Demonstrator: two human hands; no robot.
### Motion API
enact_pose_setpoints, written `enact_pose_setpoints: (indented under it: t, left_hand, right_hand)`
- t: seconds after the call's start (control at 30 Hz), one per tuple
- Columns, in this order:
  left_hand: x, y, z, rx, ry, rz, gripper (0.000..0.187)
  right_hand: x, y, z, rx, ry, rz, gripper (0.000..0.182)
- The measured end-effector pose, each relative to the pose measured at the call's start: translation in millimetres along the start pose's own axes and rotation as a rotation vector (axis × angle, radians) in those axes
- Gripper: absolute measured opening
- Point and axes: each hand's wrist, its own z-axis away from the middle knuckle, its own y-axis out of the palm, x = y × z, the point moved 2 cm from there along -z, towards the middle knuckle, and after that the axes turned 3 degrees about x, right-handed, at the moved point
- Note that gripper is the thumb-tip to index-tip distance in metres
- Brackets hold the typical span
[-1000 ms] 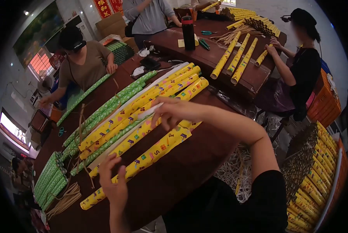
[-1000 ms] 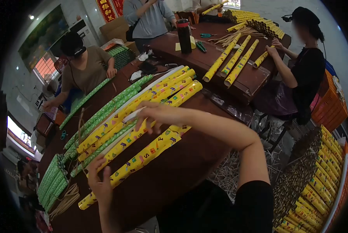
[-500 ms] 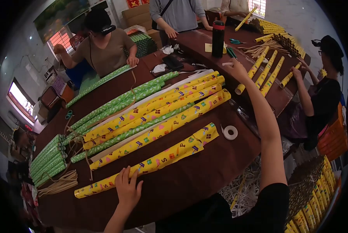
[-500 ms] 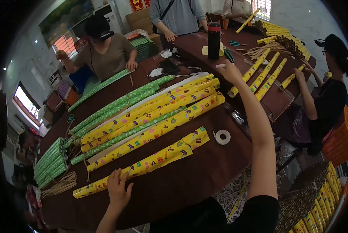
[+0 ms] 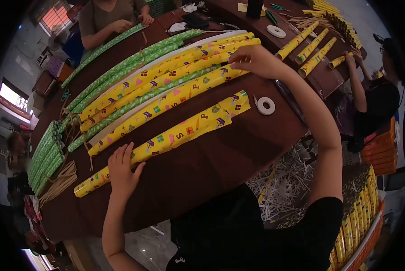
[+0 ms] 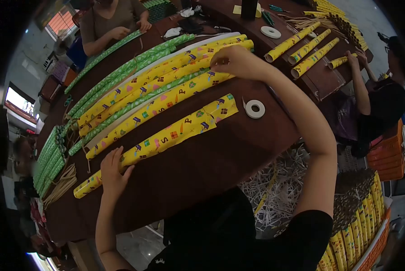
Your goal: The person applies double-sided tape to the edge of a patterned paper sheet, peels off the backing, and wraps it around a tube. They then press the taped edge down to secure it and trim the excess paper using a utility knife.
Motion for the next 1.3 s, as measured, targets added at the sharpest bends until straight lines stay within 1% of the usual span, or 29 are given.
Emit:
enact_pose_setpoints:
  t: [0.07, 0.1, 0.13, 0.2, 0.23, 0.27, 0.33, 0.4, 0.47, 0.5, 0.57, 0.6, 0.63, 0.67, 0.7, 0.77, 0.8, 0.87, 0.9, 0.97, 1.0, 1.03, 1.07, 1.1, 1.13, 1.17, 1.2, 1.27, 1.3]
  left_hand:
    - [5.5, 3.4, 1.3, 0.0, 0.002, -0.013, 0.067]
    - [7.8, 4.7, 1.5, 0.018, 0.002, -0.011, 0.066]
    - [9.1, 5.5, 1.5, 0.035, 0.002, -0.009, 0.066]
    - [10.8, 5.6, 1.6, 0.04, 0.002, 0.007, 0.065]
    - [11.2, 5.6, 2.6, 0.051, 0.002, 0.018, 0.065]
    - [11.7, 5.0, 4.2, 0.046, 0.0, 0.021, 0.065]
    - [12.2, 4.1, 5.9, 0.052, 0.044, 0.041, 0.062]
    - [17.5, 2.1, 5.3, 0.082, 0.016, 0.089, 0.059]
    - [23.5, -1.2, 3.6, 0.116, -0.012, 0.138, 0.057]
    - [27.7, -4.0, -0.2, 0.139, -0.041, 0.226, 0.051]
    - [38.6, -8.8, -9.8, 0.157, -0.07, 0.313, 0.045]
    - [46.7, -9.7, -15.3, 0.213, -0.164, 0.5, 0.04]
    - [49.5, -14.0, -22.5, 0.268, -0.259, 0.686, 0.036]
    - [50.6, -22.5, -28.8, 0.301, -0.274, 0.573, 0.031]
    - [55.1, -22.8, -34.9, 0.295, -0.28, 0.575, 0.031]
    - [61.2, -20.1, -44.5, 0.242, -0.151, 0.321, 0.027]
    - [61.0, -16.5, -47.8, 0.242, -0.153, 0.323, 0.027]
    - [49.6, -18.3, -52.8, -0.318, 0.215, -0.065, 0.024]
    - [47.0, -10.9, -54.2, -0.317, 0.221, -0.066, 0.024]
    - [43.6, 0.4, -48.3, -0.332, 0.034, -0.289, 0.027]
    - [33.5, 0.1, -42.0, -0.282, 0.016, -0.248, 0.028]
    - [23.1, 0.5, -34.5, -0.229, -0.01, -0.207, 0.03]
    - [20.7, 5.0, -27.4, -0.283, 0.117, -0.218, 0.03]
    - [13.4, 1.0, -21.3, -0.281, 0.167, -0.169, 0.031]
    - [9.6, -3.3, -15.0, -0.284, 0.218, -0.117, 0.033]
    - [19.2, 6.4, -4.5, -0.242, 0.22, -0.112, 0.041]
    - [22.9, 5.1, 2.2, -0.232, 0.196, -0.122, 0.041]
    - [28.5, 4.4, 8.5, -0.169, 0.248, -0.187, 0.046]
    - [35.3, 6.7, 13.9, -0.077, 0.197, -0.146, 0.046]
  right_hand:
    - [20.8, 19.7, 8.3, 0.15, 0.054, -0.104, 0.025]
    - [30.5, 25.2, 10.4, 0.258, 0.121, -0.117, 0.033]
    - [29.1, 28.2, 11.3, 0.257, 0.123, -0.11, 0.033]
    - [20.1, 48.2, 12.9, 0.461, 0.032, 0.106, 0.047]
    - [15.6, 53.3, 13.3, 0.568, 0.071, 0.11, 0.059]
    - [12.6, 56.0, 15.9, 0.569, 0.07, 0.115, 0.059]
    - [22.3, 61.4, 22.4, 0.648, 0.018, 0.357, 0.06]
    - [20.9, 66.3, 21.8, 0.625, -0.006, 0.386, 0.055]
    - [12.2, 69.0, 18.9, 0.579, 0.154, 0.178, 0.047]
    - [10.1, 67.6, 17.6, 0.579, 0.152, 0.183, 0.047]
    - [4.0, 61.6, 14.6, 0.475, 0.271, -0.105, 0.041]
    - [4.6, 59.8, 16.4, 0.335, 0.193, -0.002, 0.035]
    - [8.0, 61.4, 16.6, 0.098, 0.091, 0.035, 0.032]
    - [12.6, 64.9, 19.7, -0.137, -0.011, 0.07, 0.029]
    - [29.1, 69.0, 26.7, -0.421, -0.244, 0.264, 0.02]
    - [57.2, 88.5, 50.2, -0.413, -0.514, 0.282, 0.017]
    - [68.5, 102.4, 56.0, -0.165, -0.544, 0.361, 0.022]
    - [76.0, 133.9, 48.1, -0.183, -0.572, 0.555, 0.032]
    - [69.2, 145.6, 42.2, -0.113, -0.463, 0.549, 0.041]
    - [70.3, 152.2, 32.2, -0.141, -0.416, 0.545, 0.044]
    - [71.1, 159.6, 25.1, -0.16, -0.374, 0.533, 0.047]
    - [63.8, 166.4, 18.9, -0.051, -0.321, 0.441, 0.049]
    - [58.8, 170.2, 14.9, -0.064, -0.358, 0.442, 0.048]
    - [54.6, 173.1, 12.2, -0.08, -0.395, 0.445, 0.047]
    - [50.1, 175.6, 10.2, 0.006, -0.329, 0.412, 0.043]
    - [47.9, 175.9, 8.6, -0.025, -0.366, 0.394, 0.041]
    - [50.7, 173.3, 7.5, -0.055, -0.401, 0.374, 0.039]
    - [54.9, 169.4, 7.7, 0.001, -0.378, 0.346, 0.036]
    - [57.1, 168.0, 9.2, 0.024, -0.367, 0.334, 0.035]
